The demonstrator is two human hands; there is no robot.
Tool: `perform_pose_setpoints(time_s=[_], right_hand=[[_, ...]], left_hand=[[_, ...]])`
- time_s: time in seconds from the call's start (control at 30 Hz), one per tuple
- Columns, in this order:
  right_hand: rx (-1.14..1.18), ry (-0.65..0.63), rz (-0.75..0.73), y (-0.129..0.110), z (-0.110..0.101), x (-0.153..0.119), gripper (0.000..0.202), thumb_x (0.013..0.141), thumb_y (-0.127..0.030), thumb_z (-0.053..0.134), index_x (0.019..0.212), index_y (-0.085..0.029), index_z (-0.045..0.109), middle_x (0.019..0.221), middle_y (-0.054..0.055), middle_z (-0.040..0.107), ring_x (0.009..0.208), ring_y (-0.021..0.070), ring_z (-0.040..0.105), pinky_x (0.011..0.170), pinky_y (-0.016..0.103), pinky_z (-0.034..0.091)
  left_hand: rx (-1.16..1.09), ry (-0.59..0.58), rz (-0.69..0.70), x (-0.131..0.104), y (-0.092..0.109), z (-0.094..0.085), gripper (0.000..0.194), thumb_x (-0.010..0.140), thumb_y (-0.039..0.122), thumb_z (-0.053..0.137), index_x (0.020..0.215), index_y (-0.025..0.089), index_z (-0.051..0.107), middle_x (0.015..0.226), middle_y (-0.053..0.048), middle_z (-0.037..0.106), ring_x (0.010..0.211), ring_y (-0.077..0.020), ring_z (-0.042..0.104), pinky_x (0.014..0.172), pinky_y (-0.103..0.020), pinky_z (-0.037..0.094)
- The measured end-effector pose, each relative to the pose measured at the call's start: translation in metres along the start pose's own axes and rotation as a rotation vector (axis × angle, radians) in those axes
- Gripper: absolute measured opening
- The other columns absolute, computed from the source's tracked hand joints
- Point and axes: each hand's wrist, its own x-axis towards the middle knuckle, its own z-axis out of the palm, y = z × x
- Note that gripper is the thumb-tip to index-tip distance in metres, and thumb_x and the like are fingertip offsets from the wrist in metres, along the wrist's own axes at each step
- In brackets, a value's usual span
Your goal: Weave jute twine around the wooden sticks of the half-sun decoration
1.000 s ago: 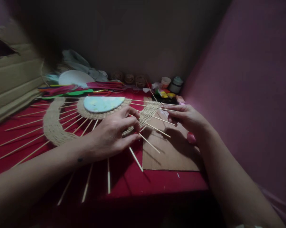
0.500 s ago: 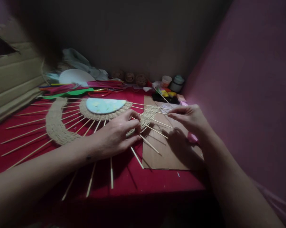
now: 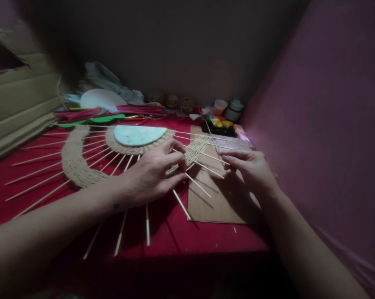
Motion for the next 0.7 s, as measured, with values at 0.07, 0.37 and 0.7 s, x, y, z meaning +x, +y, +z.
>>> perform_pose_setpoints(time_s=[0.07,0.37,0.7], right_hand=[[0.066,-0.072,0.053,0.006,0.004,0.002,0.020,0.068,-0.031,0.074,0.085,-0.022,0.078,0.063,0.002,0.067,0.053,0.0101,0.053,0.050,0.024,0.042],[-0.036,-0.210,-0.007,0.016,0.022,0.007,0.027,0.079,-0.032,0.066,0.104,-0.025,0.075,0.077,0.005,0.071,0.065,0.0148,0.058,0.057,0.029,0.048],[-0.343,-0.331,-0.269,0.028,0.019,0.005,0.028,0.083,-0.024,0.062,0.108,-0.033,0.072,0.112,0.001,0.071,0.105,0.0232,0.066,0.094,0.041,0.051]], left_hand=[[-0.002,0.014,0.007,0.000,0.001,0.000,0.011,0.086,0.023,0.056,0.081,0.015,0.062,0.105,-0.008,0.053,0.092,-0.0165,0.054,0.080,-0.029,0.045],[-0.047,0.017,-0.014,0.000,-0.002,0.004,0.008,0.084,0.021,0.056,0.080,0.016,0.061,0.106,-0.007,0.052,0.094,-0.0165,0.053,0.082,-0.030,0.045],[-0.128,-0.227,-0.202,0.004,-0.017,0.008,0.018,0.083,0.032,0.053,0.082,0.017,0.063,0.096,-0.006,0.056,0.088,-0.0173,0.054,0.080,-0.032,0.044]])
